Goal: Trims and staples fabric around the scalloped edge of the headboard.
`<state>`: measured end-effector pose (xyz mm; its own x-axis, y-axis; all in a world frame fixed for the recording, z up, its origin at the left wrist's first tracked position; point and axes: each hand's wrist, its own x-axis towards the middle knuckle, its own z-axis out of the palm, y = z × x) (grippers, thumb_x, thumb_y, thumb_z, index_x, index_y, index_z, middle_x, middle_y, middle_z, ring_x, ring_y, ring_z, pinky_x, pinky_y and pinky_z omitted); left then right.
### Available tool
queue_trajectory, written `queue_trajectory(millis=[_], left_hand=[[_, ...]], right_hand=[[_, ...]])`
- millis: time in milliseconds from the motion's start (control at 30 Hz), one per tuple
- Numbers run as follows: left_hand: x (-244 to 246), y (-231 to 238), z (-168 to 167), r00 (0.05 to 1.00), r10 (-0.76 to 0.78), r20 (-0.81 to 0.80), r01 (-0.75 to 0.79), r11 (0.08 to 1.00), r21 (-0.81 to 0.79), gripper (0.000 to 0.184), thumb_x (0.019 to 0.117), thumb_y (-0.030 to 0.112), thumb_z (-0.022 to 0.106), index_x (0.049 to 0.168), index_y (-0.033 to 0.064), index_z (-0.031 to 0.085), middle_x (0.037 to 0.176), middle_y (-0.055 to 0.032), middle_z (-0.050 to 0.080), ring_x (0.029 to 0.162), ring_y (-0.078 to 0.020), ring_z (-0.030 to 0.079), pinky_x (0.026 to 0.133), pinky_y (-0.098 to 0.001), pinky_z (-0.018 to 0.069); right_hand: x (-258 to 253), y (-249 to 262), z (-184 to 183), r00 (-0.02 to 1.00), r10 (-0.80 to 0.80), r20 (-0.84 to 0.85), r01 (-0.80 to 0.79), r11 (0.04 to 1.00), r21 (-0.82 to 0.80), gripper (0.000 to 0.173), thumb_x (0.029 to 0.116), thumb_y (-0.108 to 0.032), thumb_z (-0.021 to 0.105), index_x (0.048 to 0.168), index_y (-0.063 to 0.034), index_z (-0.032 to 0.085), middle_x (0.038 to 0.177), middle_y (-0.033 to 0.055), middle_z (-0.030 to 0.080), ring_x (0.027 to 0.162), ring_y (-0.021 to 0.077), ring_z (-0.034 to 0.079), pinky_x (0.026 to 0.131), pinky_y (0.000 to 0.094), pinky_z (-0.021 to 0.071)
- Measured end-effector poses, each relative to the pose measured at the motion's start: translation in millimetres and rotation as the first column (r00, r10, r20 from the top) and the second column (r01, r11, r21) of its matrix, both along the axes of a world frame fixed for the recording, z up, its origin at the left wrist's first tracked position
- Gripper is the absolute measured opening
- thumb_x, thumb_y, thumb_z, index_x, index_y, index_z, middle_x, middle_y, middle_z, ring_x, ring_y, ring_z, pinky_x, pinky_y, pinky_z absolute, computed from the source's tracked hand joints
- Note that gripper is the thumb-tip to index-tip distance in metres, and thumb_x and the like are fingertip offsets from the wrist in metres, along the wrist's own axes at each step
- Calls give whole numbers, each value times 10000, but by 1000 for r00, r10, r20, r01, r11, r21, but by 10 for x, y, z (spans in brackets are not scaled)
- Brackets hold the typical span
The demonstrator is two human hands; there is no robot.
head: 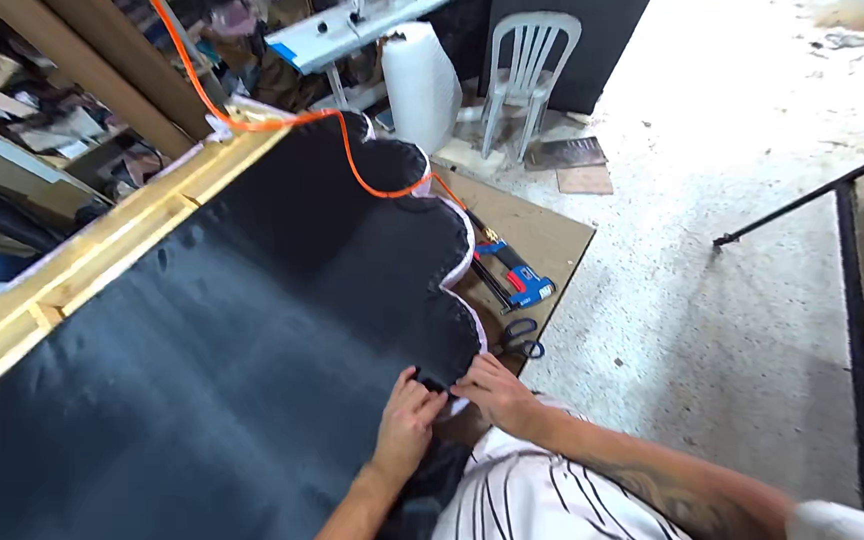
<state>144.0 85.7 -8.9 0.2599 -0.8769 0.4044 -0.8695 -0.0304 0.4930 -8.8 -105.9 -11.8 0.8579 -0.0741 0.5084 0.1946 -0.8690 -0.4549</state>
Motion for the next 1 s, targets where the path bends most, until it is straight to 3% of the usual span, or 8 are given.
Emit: queue_trajectory(millis=[133, 267, 400, 533, 667, 800, 900, 1000], left_hand=[[10, 89, 125, 991, -129, 45, 122, 982, 146, 287, 937, 45, 637, 1179, 132, 765, 1011, -27, 711, 1077, -174, 662, 1226, -515, 335], [-73, 106, 207, 981, -102, 165, 73, 982, 172, 352, 1002, 353, 617, 1233, 120, 745, 1066, -24, 720, 1130, -186, 651, 1248, -568, 253], [-126, 57, 175, 987, -56, 152, 40, 994, 103, 199, 997, 136, 623, 1125, 97, 771, 977, -40, 712, 1031, -198, 672, 1228, -566, 295], [-141, 84, 127, 989, -50, 140, 42, 997, 60, 219, 978, 45, 603, 1110, 94, 771, 933, -41, 703, 965, -198, 674, 1212, -551, 328], [-158, 87, 109, 986, -39, 162, 31, 998, 53, 227, 967, 20, 593, 1101, 84, 764, 902, -48, 677, 932, -210, 659, 1209, -561, 321], [-218, 60, 162, 973, -55, 225, 27, 992, 125, 241, 967, 5, 566, 1113, 61, 750, 919, -62, 683, 963, -233, 657, 1229, -580, 277], [-291, 75, 210, 974, -42, 221, -4, 979, 205, 235, 986, 60, 558, 1132, 67, 742, 978, -63, 684, 1005, -241, 645, 1224, -614, 248], [-482, 124, 269, 968, 12, 250, -97, 938, 334, 284, 1033, 203, 539, 1214, 86, 724, 1191, -55, 701, 1188, -245, 630, 1209, -685, 207]], right_hand=[[-31, 23, 127, 999, 55, -1, -54, 998, 42, 225, 961, -3, 594, 1040, -106, 777, 936, 40, 682, 972, 201, 639, 992, 400, 510], [-70, -5, 118, 996, 87, 11, -88, 995, 50, 213, 974, -14, 607, 1086, -90, 770, 986, 51, 708, 998, 202, 655, 987, 388, 526], [-160, -51, 197, 1000, -3, 14, 2, 997, 74, 237, 980, -241, 718, 1151, -79, 745, 1127, 54, 716, 1137, 205, 656, 1030, 390, 537], [-214, -218, 259, 995, -96, -40, 100, 988, 117, 190, 969, -188, 723, 1126, -88, 763, 1096, 52, 694, 1100, 189, 645, 974, 347, 556], [-162, -204, 218, 994, 12, -111, -5, 998, 66, 182, 1005, -193, 676, 1136, -105, 767, 1151, 66, 669, 1060, 177, 648, 966, 326, 561], [-145, -180, 167, 991, 79, -111, -80, 997, -9, 204, 991, -56, 603, 1054, -138, 779, 1084, 33, 690, 1000, 179, 648, 920, 349, 552], [-131, -131, 225, 992, 65, -104, -71, 996, -57, 198, 1022, -184, 627, 1167, -159, 760, 1163, 46, 689, 1137, 215, 633, 1002, 401, 527], [-116, -92, 184, 982, 102, -157, -125, 982, -141, 266, 1040, -222, 594, 1274, -193, 718, 1301, 59, 660, 1255, 250, 582, 1116, 466, 442]])
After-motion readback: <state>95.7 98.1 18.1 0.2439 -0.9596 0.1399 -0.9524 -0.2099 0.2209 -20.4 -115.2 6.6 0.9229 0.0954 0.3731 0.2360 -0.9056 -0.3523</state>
